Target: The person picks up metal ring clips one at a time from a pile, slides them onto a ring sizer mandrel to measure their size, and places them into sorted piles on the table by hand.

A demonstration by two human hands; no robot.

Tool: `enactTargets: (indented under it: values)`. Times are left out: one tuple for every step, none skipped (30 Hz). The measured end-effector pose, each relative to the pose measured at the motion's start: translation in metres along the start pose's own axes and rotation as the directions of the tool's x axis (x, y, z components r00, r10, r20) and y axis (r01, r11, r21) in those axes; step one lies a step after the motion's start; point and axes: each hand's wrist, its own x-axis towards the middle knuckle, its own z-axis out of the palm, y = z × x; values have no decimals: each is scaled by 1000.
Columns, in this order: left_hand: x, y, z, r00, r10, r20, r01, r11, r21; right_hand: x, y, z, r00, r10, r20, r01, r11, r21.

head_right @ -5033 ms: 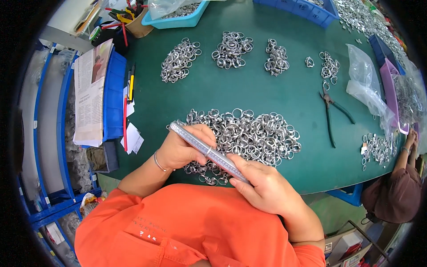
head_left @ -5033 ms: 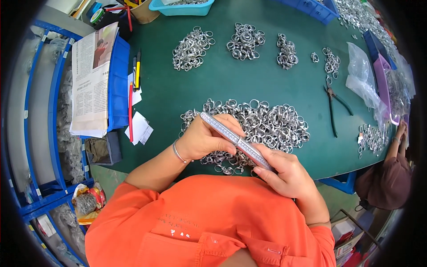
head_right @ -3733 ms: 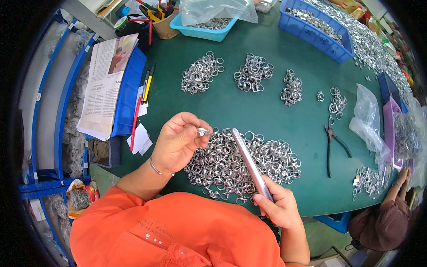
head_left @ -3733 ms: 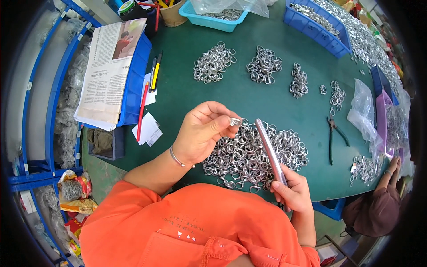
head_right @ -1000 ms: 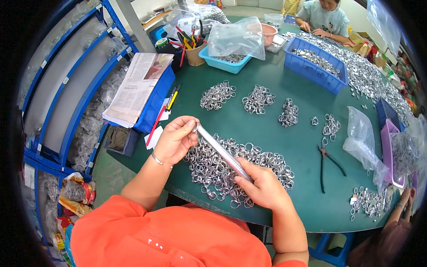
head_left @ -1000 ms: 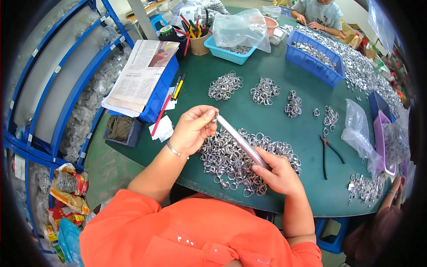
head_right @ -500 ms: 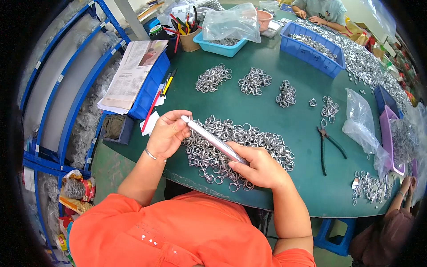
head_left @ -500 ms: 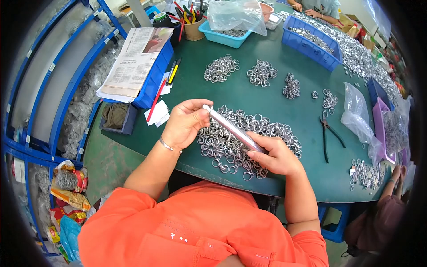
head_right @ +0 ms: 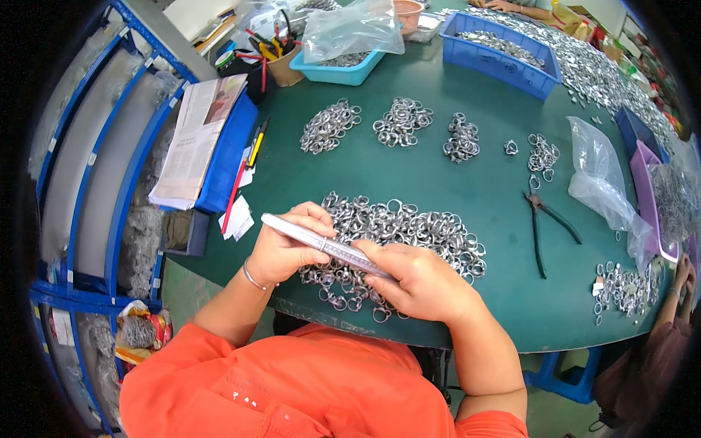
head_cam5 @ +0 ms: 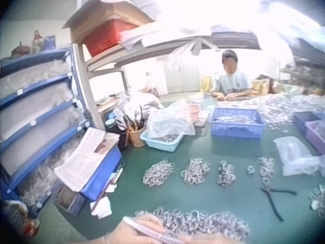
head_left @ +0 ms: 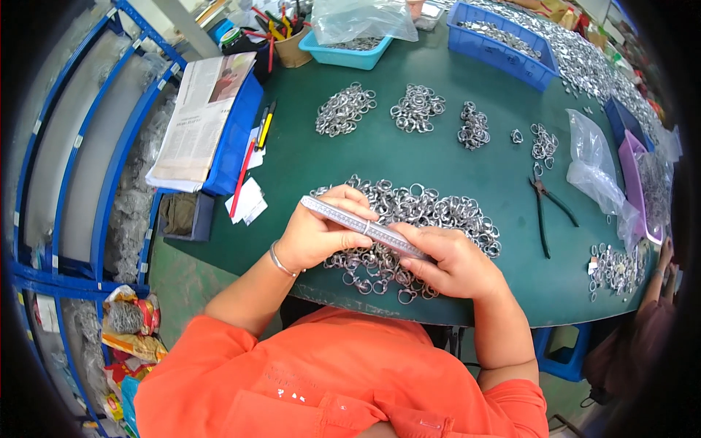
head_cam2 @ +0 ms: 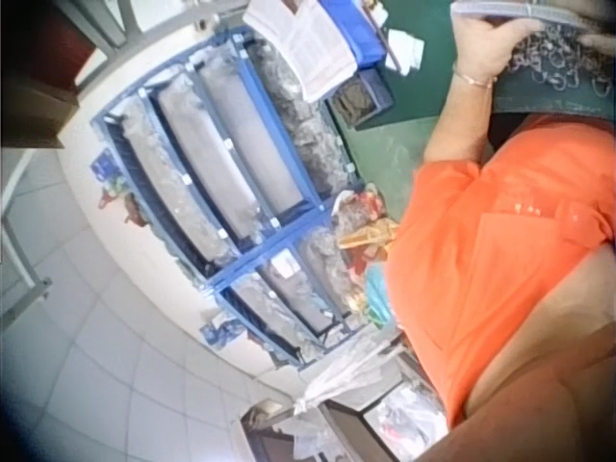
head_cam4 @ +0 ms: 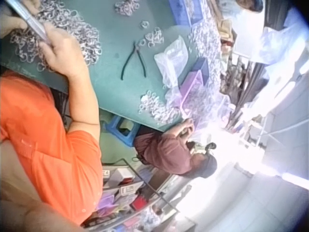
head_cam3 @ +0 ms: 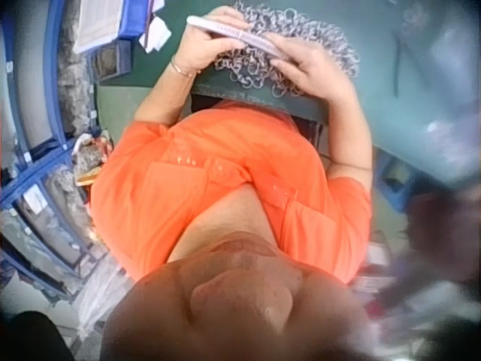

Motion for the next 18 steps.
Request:
enactTargets:
  values:
    - [3,3,0,1000,2,18,-2,1000,15,0,0,0,1000,-2,-11,2,1000,19]
    - [7,4,-1,999,5,37,-6,1000,29,1,-1,-1,1000,-3,-24,4,999,37]
    - [13,3,-2,997,56,49,-55,998,-30,1,-4,-1,999,33,-31,-31,997,66]
    - [21,7,-5,996,57,65,-54,998,-39,2,-8,1,995,74,-70,-60,982,182]
    - [31,10,-8,994,48,102,-35,990,-134,4,-11,0,989,131,-62,-108,952,286]
    - [40,16,-9,990,40,132,-10,974,-226,4,-15,-4,982,182,-41,-152,909,388]
    - [56,22,-9,999,34,18,-23,906,-422,1,-17,-10,932,348,105,-320,649,690]
    - [77,26,-12,996,-2,-90,-52,800,-598,-3,-14,-16,930,357,85,-313,652,691]
    - [101,30,-27,981,60,-186,-169,738,-653,-6,-13,-23,933,341,112,-288,528,799]
    - [122,32,-39,952,109,-286,-285,661,-694,-7,-12,-27,937,320,138,-263,388,883]
    - [139,34,-28,936,136,-325,-266,877,-399,-7,-10,-24,955,288,70,-177,363,915]
    - [153,34,-8,918,180,-354,-212,976,-51,-6,-12,-24,953,296,60,-170,364,916]
    - [165,25,10,952,119,-282,-80,986,147,-6,-14,-25,946,323,28,-153,368,917]
    - [176,12,25,973,171,-156,-68,855,514,-5,-16,-26,937,349,-3,-137,376,917]
    - [185,-3,44,993,106,-53,-70,887,456,-6,-14,-25,934,357,-35,-106,369,923]
    - [195,-21,57,983,176,55,-172,768,616,-6,-14,-28,935,353,-38,-104,375,921]
    - [203,-32,68,961,235,143,-267,676,687,-7,-13,-31,918,382,-109,-56,396,916]
    - [213,-42,76,922,335,192,-372,635,677,-8,-11,-33,894,410,-181,-8,419,908]
